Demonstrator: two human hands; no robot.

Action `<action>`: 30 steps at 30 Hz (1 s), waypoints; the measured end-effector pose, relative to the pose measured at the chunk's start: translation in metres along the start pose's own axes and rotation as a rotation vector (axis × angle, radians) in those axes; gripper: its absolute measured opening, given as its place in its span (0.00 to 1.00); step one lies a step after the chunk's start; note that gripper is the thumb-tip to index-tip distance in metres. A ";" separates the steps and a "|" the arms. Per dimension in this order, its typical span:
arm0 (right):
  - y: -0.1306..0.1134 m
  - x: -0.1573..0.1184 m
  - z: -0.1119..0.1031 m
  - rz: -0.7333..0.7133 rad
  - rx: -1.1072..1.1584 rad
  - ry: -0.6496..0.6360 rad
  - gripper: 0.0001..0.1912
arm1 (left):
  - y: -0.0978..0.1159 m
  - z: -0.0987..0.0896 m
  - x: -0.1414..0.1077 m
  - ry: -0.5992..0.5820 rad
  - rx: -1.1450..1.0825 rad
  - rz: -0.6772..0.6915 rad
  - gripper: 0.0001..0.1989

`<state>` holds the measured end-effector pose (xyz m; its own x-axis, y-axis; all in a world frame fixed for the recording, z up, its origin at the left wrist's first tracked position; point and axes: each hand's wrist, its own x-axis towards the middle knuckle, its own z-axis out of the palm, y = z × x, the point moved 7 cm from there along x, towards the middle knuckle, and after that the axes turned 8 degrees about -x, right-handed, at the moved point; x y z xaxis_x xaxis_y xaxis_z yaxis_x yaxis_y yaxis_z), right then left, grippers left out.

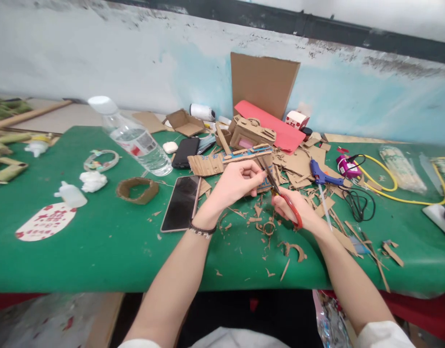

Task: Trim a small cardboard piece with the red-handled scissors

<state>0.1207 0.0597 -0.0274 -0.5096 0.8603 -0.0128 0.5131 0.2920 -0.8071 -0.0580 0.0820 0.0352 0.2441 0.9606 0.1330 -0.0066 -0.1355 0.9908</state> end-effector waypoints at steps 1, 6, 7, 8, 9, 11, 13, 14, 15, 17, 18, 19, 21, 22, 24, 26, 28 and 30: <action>0.000 0.000 0.000 0.009 -0.014 0.020 0.27 | 0.000 0.001 0.000 0.002 -0.010 0.001 0.13; 0.000 0.003 -0.001 0.032 -0.099 0.179 0.27 | -0.003 0.009 0.003 0.006 -0.141 0.043 0.14; 0.001 0.003 -0.001 0.037 -0.106 0.215 0.27 | -0.005 0.013 0.003 -0.003 -0.170 0.045 0.15; 0.001 0.003 -0.001 0.043 -0.110 0.246 0.27 | -0.007 0.016 0.004 -0.012 -0.194 0.045 0.15; 0.002 0.003 0.000 0.047 -0.112 0.271 0.27 | -0.008 0.019 0.004 -0.019 -0.208 0.049 0.15; 0.003 0.003 0.002 0.052 -0.114 0.302 0.27 | -0.009 0.023 0.003 -0.020 -0.206 0.071 0.15; 0.003 0.003 0.002 0.052 -0.138 0.316 0.27 | -0.007 0.025 0.002 -0.014 -0.188 0.098 0.15; 0.001 0.003 0.001 0.054 -0.165 0.320 0.26 | -0.006 0.024 0.002 -0.013 -0.180 0.105 0.15; 0.000 0.003 0.000 0.057 -0.200 0.323 0.26 | -0.005 0.024 0.002 -0.017 -0.175 0.104 0.15; -0.004 0.002 -0.004 0.063 -0.273 0.319 0.26 | -0.004 0.021 0.001 -0.037 -0.168 0.092 0.15; -0.006 0.002 -0.005 0.065 -0.302 0.312 0.26 | -0.003 0.020 0.001 -0.047 -0.161 0.086 0.15; -0.008 0.002 -0.007 0.067 -0.324 0.305 0.26 | -0.002 0.018 0.001 -0.055 -0.151 0.081 0.14; -0.011 0.001 -0.009 0.071 -0.361 0.292 0.27 | -0.001 0.014 0.001 -0.063 -0.123 0.074 0.14; -0.012 0.000 -0.010 0.069 -0.373 0.283 0.27 | 0.000 0.013 0.000 -0.069 -0.109 0.072 0.13; -0.013 0.000 -0.012 0.054 -0.384 0.258 0.27 | 0.003 0.011 -0.001 -0.084 -0.084 0.069 0.13; -0.012 -0.001 -0.013 0.033 -0.389 0.219 0.25 | 0.006 0.011 -0.002 -0.099 -0.053 0.055 0.13; -0.011 0.000 -0.014 0.017 -0.403 0.186 0.23 | 0.007 0.010 -0.004 -0.121 -0.012 0.033 0.12; -0.009 0.000 -0.016 0.014 -0.425 0.161 0.22 | 0.008 0.009 -0.005 -0.153 0.027 0.018 0.11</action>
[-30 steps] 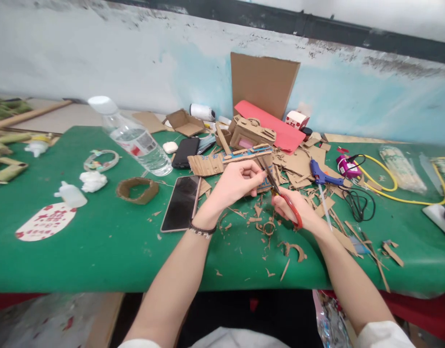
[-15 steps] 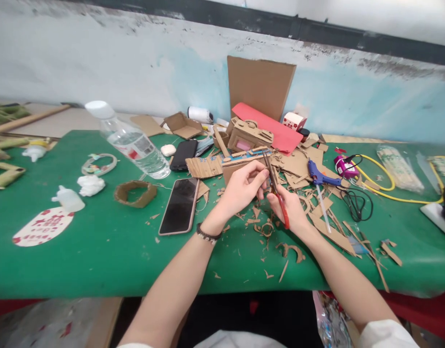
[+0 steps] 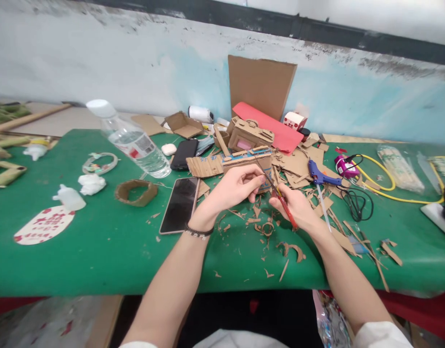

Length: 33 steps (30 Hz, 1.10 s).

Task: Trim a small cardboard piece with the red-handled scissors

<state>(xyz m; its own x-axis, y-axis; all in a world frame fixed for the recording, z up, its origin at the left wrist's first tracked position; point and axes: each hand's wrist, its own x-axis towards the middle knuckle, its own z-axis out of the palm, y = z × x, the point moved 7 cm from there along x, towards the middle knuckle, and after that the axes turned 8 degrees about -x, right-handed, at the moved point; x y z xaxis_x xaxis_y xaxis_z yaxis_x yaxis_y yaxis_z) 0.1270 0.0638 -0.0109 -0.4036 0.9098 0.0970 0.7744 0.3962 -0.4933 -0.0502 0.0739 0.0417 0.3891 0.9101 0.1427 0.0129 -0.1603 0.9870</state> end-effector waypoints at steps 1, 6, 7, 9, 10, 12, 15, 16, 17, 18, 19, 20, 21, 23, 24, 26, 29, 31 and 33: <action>0.001 0.000 0.000 0.001 -0.015 -0.007 0.22 | 0.000 0.000 -0.001 -0.015 0.014 -0.001 0.11; 0.004 0.002 -0.001 0.035 -0.105 -0.014 0.23 | -0.004 -0.005 -0.002 -0.033 0.035 0.001 0.11; 0.004 0.002 -0.002 0.036 -0.111 -0.011 0.24 | -0.006 -0.005 -0.001 -0.031 0.030 -0.002 0.11; 0.005 0.002 -0.002 0.041 -0.112 0.000 0.25 | -0.007 -0.006 -0.001 -0.029 0.013 -0.003 0.12; 0.005 0.002 -0.002 0.046 -0.108 0.008 0.25 | -0.008 -0.006 0.000 -0.028 0.003 -0.005 0.12; 0.006 0.001 -0.003 0.054 -0.090 0.030 0.25 | -0.009 -0.006 0.001 -0.016 -0.020 -0.013 0.13; 0.005 0.000 -0.002 0.052 -0.053 0.071 0.25 | -0.011 -0.005 0.004 0.025 -0.075 -0.021 0.14; 0.005 0.000 -0.001 0.059 -0.045 0.087 0.25 | -0.012 -0.003 0.005 0.049 -0.100 -0.012 0.14; 0.005 0.000 -0.001 0.074 -0.041 0.105 0.25 | -0.012 -0.002 0.007 0.079 -0.127 0.003 0.14; 0.005 0.000 -0.001 0.092 -0.038 0.125 0.25 | -0.012 0.000 0.008 0.111 -0.153 0.021 0.15; 0.005 0.000 0.000 0.108 -0.031 0.142 0.25 | -0.013 0.002 0.009 0.145 -0.177 0.041 0.15; 0.005 0.001 0.000 0.115 -0.018 0.154 0.25 | -0.013 0.004 0.010 0.175 -0.196 0.057 0.15; 0.004 0.001 0.001 0.112 -0.001 0.156 0.25 | -0.014 0.006 0.010 0.195 -0.207 0.067 0.15; 0.004 0.002 0.003 0.085 0.033 0.134 0.24 | -0.015 0.009 0.011 0.205 -0.196 0.068 0.14; 0.005 0.003 0.005 0.074 0.044 0.113 0.23 | -0.015 0.009 0.010 0.200 -0.171 0.063 0.13; 0.007 0.003 0.007 0.064 0.045 0.071 0.22 | -0.015 0.006 0.008 0.178 -0.091 0.054 0.12; 0.009 0.004 0.009 0.052 0.024 0.040 0.22 | -0.012 -0.001 0.005 0.150 0.023 0.050 0.11; 0.008 0.003 0.009 0.045 0.007 0.040 0.23 | -0.012 -0.004 0.004 0.134 0.037 0.042 0.11; 0.006 0.003 0.009 0.051 -0.013 0.048 0.23 | -0.012 -0.006 0.004 0.128 0.012 0.031 0.11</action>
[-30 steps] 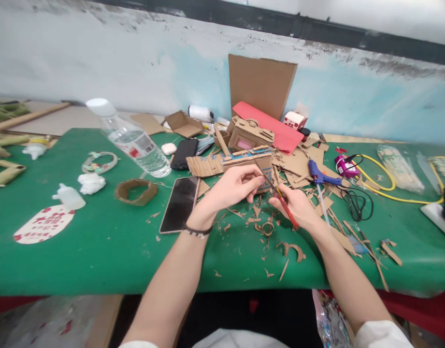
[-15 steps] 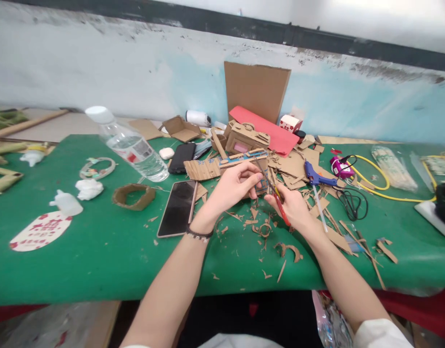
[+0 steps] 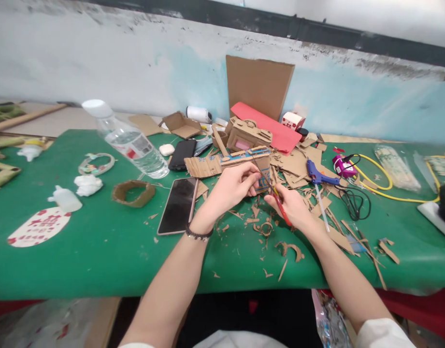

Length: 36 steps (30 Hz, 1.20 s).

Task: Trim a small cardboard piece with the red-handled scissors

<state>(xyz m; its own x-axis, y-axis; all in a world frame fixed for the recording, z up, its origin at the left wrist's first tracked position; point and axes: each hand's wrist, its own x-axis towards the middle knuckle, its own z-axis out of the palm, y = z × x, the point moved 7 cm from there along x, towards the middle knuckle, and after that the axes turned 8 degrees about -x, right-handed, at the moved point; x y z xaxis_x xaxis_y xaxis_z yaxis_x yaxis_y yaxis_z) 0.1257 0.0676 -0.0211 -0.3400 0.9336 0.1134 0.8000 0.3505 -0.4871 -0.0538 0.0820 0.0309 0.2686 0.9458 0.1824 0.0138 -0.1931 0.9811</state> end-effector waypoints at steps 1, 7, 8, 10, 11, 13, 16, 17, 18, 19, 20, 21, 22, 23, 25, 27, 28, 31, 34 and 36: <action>-0.001 0.000 0.000 0.007 -0.008 0.005 0.23 | 0.000 0.000 0.000 -0.001 -0.019 -0.006 0.11; -0.004 0.000 -0.005 0.041 0.027 0.049 0.26 | -0.009 0.003 0.005 0.032 -0.169 -0.063 0.13; -0.004 0.000 -0.005 0.049 0.029 0.062 0.26 | -0.011 0.006 0.005 0.043 -0.195 -0.066 0.13; -0.002 0.001 -0.005 0.072 0.039 0.093 0.27 | -0.014 0.012 0.006 0.072 -0.259 -0.057 0.15; -0.001 0.001 -0.005 0.086 0.049 0.108 0.27 | -0.016 0.017 0.007 0.095 -0.299 -0.045 0.16; 0.001 0.000 -0.003 0.112 0.072 0.130 0.27 | -0.020 0.024 0.007 0.156 -0.381 -0.016 0.18; 0.002 -0.001 -0.001 0.124 0.080 0.155 0.27 | -0.024 0.031 0.005 0.240 -0.427 0.033 0.20; 0.001 -0.001 -0.002 0.120 0.080 0.154 0.27 | -0.024 0.032 0.005 0.250 -0.412 0.049 0.20; 0.001 -0.002 -0.002 0.111 0.085 0.147 0.27 | -0.022 0.031 0.004 0.251 -0.381 0.063 0.19; 0.000 -0.002 -0.002 0.097 0.097 0.134 0.27 | -0.020 0.030 0.003 0.243 -0.338 0.077 0.19; -0.001 -0.003 -0.002 0.081 0.116 0.116 0.27 | -0.017 0.028 0.002 0.228 -0.283 0.090 0.18; -0.002 -0.003 -0.002 0.063 0.139 0.097 0.26 | -0.013 0.025 0.001 0.210 -0.223 0.100 0.17; -0.003 -0.004 -0.003 0.048 0.159 0.080 0.26 | -0.009 0.022 0.001 0.192 -0.166 0.107 0.16; -0.004 -0.004 -0.003 0.038 0.174 0.066 0.25 | -0.006 0.020 0.000 0.172 -0.117 0.111 0.14; -0.005 -0.004 -0.004 0.030 0.178 0.050 0.26 | 0.000 0.015 -0.001 0.135 -0.046 0.115 0.13; -0.006 -0.003 -0.004 0.028 0.156 0.049 0.26 | 0.003 0.012 -0.001 0.108 0.008 0.118 0.11; -0.006 -0.003 -0.004 0.027 0.141 0.054 0.26 | 0.004 0.010 -0.001 0.101 0.031 0.120 0.11; -0.006 -0.002 -0.002 0.031 0.105 0.073 0.26 | 0.004 0.008 -0.001 0.096 0.063 0.114 0.10; -0.003 -0.001 0.001 0.042 0.112 0.068 0.27 | 0.000 0.007 0.000 0.086 0.043 0.085 0.10; -0.002 -0.001 0.004 0.036 0.161 0.041 0.27 | -0.002 0.007 0.001 0.071 0.028 0.063 0.11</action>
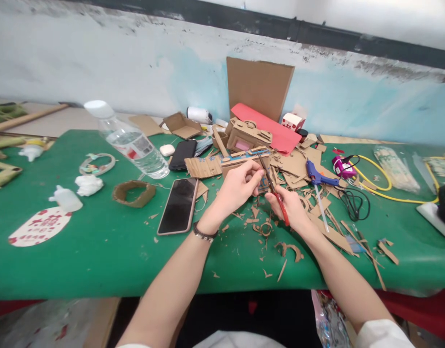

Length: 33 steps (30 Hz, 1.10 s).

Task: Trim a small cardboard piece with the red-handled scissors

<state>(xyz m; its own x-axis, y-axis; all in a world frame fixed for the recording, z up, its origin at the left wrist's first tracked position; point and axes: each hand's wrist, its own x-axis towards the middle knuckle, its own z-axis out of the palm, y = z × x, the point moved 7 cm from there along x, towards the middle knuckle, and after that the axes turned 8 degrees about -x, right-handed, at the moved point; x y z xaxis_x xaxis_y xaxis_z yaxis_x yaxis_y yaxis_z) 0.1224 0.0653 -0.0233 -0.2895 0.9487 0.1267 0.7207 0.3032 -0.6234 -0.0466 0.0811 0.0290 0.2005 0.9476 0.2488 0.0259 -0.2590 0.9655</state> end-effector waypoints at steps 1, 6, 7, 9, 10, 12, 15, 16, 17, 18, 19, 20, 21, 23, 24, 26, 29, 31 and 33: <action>0.000 0.000 0.001 -0.005 0.032 -0.020 0.27 | 0.000 0.000 0.000 -0.007 -0.005 -0.007 0.11; -0.002 -0.001 0.003 -0.058 0.167 -0.093 0.26 | 0.004 -0.003 0.001 0.004 -0.019 -0.015 0.13; -0.002 -0.001 0.004 -0.065 0.186 -0.106 0.26 | 0.005 -0.004 0.002 0.012 -0.024 -0.020 0.13; -0.002 -0.002 0.005 -0.074 0.210 -0.128 0.26 | 0.005 -0.005 0.002 0.022 -0.034 -0.030 0.14; -0.002 -0.002 0.006 -0.075 0.216 -0.133 0.26 | 0.004 -0.005 0.002 0.027 -0.039 -0.033 0.14; -0.001 -0.001 0.006 -0.070 0.211 -0.135 0.26 | 0.003 -0.005 0.002 0.039 -0.049 -0.036 0.15; 0.003 0.000 0.006 -0.043 0.190 -0.141 0.26 | 0.002 -0.006 0.002 0.053 -0.052 -0.036 0.15; 0.003 0.000 0.005 -0.038 0.186 -0.148 0.26 | 0.002 -0.006 0.001 0.055 -0.050 -0.035 0.15; 0.003 0.000 0.005 -0.041 0.184 -0.155 0.25 | 0.002 -0.006 0.001 0.058 -0.048 -0.034 0.14; 0.003 0.000 0.004 -0.048 0.182 -0.161 0.25 | 0.003 -0.006 0.001 0.060 -0.044 -0.033 0.14; 0.002 -0.001 0.004 -0.057 0.178 -0.164 0.25 | 0.004 -0.006 0.001 0.064 -0.038 -0.030 0.14; 0.001 -0.001 0.003 -0.065 0.173 -0.165 0.25 | 0.005 -0.006 0.001 0.069 -0.028 -0.028 0.13; 0.001 -0.001 0.003 -0.069 0.167 -0.167 0.25 | 0.005 -0.007 0.001 0.075 -0.015 -0.026 0.13; 0.002 -0.002 0.003 -0.065 0.155 -0.172 0.25 | 0.007 -0.008 0.000 0.088 0.021 -0.022 0.12; 0.002 -0.002 0.004 -0.059 0.149 -0.176 0.24 | 0.007 -0.009 0.000 0.096 0.041 -0.020 0.11; 0.003 -0.002 0.007 -0.048 0.140 -0.172 0.25 | 0.008 -0.010 0.000 0.105 0.076 -0.016 0.10; 0.003 0.000 0.011 -0.040 0.136 -0.131 0.25 | 0.006 -0.011 0.000 0.112 0.082 -0.017 0.09; 0.003 0.000 0.013 -0.038 0.130 -0.092 0.26 | 0.003 -0.009 0.000 0.109 0.027 -0.027 0.10; 0.004 0.001 0.013 -0.031 0.122 -0.047 0.26 | -0.001 -0.004 0.000 0.090 -0.054 -0.029 0.11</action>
<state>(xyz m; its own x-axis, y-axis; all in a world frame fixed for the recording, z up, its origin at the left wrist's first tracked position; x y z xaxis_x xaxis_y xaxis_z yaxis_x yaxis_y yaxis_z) 0.1167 0.0661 -0.0359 -0.3414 0.9332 0.1126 0.6302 0.3161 -0.7092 -0.0502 0.0821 0.0286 0.1118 0.9681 0.2244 -0.0227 -0.2232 0.9745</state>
